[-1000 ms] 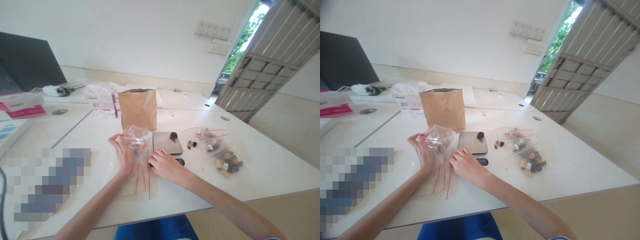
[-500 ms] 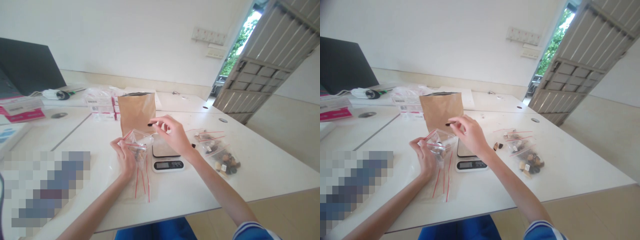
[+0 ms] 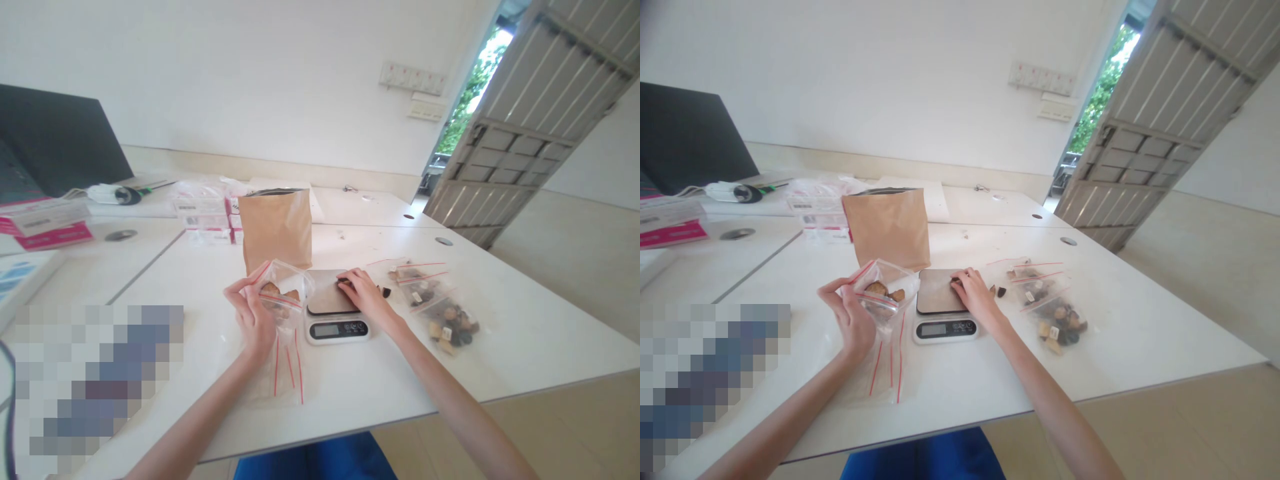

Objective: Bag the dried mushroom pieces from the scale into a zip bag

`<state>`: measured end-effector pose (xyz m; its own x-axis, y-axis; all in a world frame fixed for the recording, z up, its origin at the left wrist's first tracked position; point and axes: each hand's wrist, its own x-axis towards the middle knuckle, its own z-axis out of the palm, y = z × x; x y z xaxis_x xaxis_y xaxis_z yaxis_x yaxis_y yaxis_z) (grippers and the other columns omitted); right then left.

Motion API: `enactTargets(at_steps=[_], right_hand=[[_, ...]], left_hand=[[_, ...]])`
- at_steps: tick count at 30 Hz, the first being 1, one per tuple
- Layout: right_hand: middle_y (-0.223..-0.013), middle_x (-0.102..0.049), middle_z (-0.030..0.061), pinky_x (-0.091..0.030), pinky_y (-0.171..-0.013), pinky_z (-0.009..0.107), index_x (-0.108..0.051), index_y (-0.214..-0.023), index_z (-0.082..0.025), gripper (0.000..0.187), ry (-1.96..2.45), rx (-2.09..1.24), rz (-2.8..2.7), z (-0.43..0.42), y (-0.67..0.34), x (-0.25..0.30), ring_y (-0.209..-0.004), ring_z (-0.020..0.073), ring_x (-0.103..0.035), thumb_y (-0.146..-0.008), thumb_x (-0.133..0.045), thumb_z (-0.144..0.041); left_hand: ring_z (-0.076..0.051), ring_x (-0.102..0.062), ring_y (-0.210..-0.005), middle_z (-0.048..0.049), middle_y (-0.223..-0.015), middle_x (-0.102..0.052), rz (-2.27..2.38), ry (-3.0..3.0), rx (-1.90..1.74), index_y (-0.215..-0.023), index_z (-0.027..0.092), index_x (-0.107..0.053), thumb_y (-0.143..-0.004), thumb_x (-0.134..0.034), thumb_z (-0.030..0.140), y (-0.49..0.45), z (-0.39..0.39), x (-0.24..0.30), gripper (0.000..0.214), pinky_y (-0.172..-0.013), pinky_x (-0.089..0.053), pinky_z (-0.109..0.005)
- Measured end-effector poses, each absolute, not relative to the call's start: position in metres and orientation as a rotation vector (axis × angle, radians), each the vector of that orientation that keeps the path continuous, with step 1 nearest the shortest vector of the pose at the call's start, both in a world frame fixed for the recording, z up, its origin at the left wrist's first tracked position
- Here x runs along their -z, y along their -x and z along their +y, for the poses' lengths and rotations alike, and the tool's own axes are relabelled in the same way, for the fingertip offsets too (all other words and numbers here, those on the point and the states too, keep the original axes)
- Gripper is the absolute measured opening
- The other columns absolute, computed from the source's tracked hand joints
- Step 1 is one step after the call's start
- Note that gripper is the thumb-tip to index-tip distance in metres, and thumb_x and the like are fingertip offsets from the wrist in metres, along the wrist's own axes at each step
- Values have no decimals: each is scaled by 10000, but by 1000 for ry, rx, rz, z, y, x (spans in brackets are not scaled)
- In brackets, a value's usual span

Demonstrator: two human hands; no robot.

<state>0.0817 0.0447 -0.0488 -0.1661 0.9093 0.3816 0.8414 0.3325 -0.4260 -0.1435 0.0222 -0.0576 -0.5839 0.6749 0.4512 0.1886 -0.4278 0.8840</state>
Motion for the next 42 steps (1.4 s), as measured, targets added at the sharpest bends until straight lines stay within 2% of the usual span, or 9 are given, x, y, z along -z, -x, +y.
enactTargets(at_steps=[5, 12, 20, 24, 27, 29, 33, 38, 42], right_hand=[[-861, -677, 45, -476, -720, 311, -582, -966, -200, 189, 1292, -340, -1758, 32, -55, 5, -723, 168, -597, -893, -539, -368], [-886, -674, 14, -430, -645, 256, -483, -1214, -209, 420, 1111, -635, -1919, -2, -19, -40, -656, 122, -552, -903, -496, -491], [-975, -667, 29, -449, -695, 265, -621, -1033, -218, 303, 1277, -515, -1823, -33, -30, -23, -743, 138, -564, -959, -407, -419], [-1176, -612, 47, -480, -801, 289, -541, -1192, -249, 344, 1330, -741, -1707, -68, -20, 1, -948, 167, -584, -933, -454, -457], [-1353, -505, 74, -512, -792, 284, -414, -1343, -266, 516, 1273, -920, -1614, -86, -2, 14, -1110, 196, -548, -889, -523, -485], [-1383, -491, 80, -487, -918, 301, -391, -1368, -249, 577, 1161, -933, -1573, -90, 12, 20, -1193, 198, -518, -864, -577, -462], [-1272, -613, 88, -453, -994, 299, -530, -1247, -194, 389, 1009, -874, -1411, -84, 29, 29, -1187, 184, -563, -926, -493, -411], [-976, -730, 89, -521, -819, 286, -671, -972, -170, 413, 1182, -793, -1189, -79, 10, 43, -956, 207, -669, -933, -429, -502], [-907, -738, 79, -519, -779, 280, -667, -920, -179, 444, 1208, -735, -1143, -77, -10, 49, -870, 197, -681, -927, -413, -543]], left_hand=[[-172, -662, -991, -90, -1067, -679, 1120, -1502, -2281, -996, 231, -431, -971, -350, 354, 142, 22, 57, 150, -860, -491, -337], [-165, -654, -1052, -97, -1100, -695, 957, -1544, -2375, -1022, 228, -419, -972, -367, 311, 143, 29, 62, 109, -899, -487, -367], [-183, -654, -1041, -89, -1083, -689, 1120, -1435, -2310, -981, 246, -416, -962, -355, 364, 142, 15, 47, 134, -939, -472, -422], [-190, -647, -1040, -95, -1096, -674, 1137, -1292, -2448, -954, 240, -397, -954, -365, 330, 137, 0, 29, 95, -954, -455, -434], [-200, -622, -1090, -112, -1123, -665, 1049, -1183, -2605, -941, 234, -381, -951, -381, 303, 125, -16, 19, 69, -1009, -403, -466], [-205, -598, -1134, -124, -1176, -645, 1007, -1105, -2643, -939, 237, -379, -952, -390, 287, 113, -28, 18, 52, -1035, -377, -488], [-216, -472, -1296, -129, -1356, -535, 994, -1052, -2493, -962, 232, -410, -958, -382, 305, 94, -50, 32, 78, -1078, -328, -493], [-197, -393, -1355, -104, -1422, -479, 1150, -1155, -2321, -1064, 228, -479, -941, -450, 354, 102, -57, 49, 179, -1129, -252, -437], [-215, -592, -1134, -95, -1217, -639, 1150, -1082, -1871, -1077, 193, -596, -899, -506, 451, 122, -51, 53, 326, -1002, -413, -368]])
